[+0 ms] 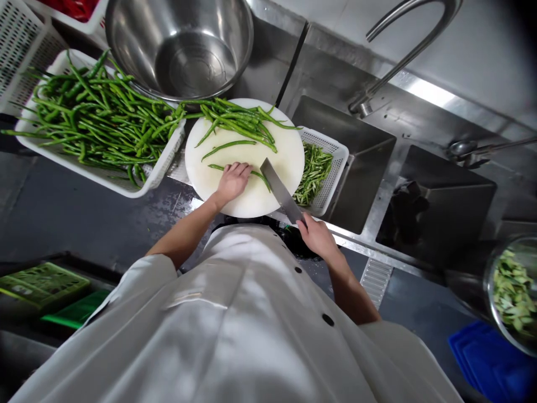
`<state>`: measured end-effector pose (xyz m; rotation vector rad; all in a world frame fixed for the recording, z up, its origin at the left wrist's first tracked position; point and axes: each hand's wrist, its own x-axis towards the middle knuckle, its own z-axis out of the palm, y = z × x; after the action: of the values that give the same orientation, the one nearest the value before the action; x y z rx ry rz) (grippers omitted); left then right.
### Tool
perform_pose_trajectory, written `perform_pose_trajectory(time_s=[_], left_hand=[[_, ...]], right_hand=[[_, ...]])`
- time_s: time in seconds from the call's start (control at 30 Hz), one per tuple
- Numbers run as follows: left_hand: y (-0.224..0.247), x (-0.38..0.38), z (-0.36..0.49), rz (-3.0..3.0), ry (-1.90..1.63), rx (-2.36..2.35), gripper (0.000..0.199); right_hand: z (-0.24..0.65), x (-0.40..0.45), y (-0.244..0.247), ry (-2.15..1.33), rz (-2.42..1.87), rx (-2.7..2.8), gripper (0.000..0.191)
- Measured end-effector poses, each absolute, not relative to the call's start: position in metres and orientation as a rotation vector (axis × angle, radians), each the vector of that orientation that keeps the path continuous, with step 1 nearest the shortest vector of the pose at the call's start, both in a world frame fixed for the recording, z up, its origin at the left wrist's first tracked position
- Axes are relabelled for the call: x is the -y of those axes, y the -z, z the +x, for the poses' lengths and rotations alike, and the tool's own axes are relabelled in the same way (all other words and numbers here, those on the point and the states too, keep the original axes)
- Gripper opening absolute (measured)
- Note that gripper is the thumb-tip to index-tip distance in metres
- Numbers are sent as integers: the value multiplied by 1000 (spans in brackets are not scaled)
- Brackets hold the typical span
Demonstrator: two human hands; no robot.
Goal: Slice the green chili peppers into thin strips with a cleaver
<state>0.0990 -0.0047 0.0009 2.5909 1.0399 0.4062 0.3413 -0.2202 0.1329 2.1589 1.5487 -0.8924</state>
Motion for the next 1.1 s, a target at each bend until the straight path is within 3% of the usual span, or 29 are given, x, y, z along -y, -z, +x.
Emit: perform_pose_trajectory(time_s=[0.4, 1.1], left_hand=[[5, 20, 54, 2734, -495, -862, 40], [13, 24, 73, 2829, -469, -886, 30]], right_hand=[[334, 228, -136, 884, 2053, -1601, 47], [319, 211, -167, 910, 1879, -1621, 40]])
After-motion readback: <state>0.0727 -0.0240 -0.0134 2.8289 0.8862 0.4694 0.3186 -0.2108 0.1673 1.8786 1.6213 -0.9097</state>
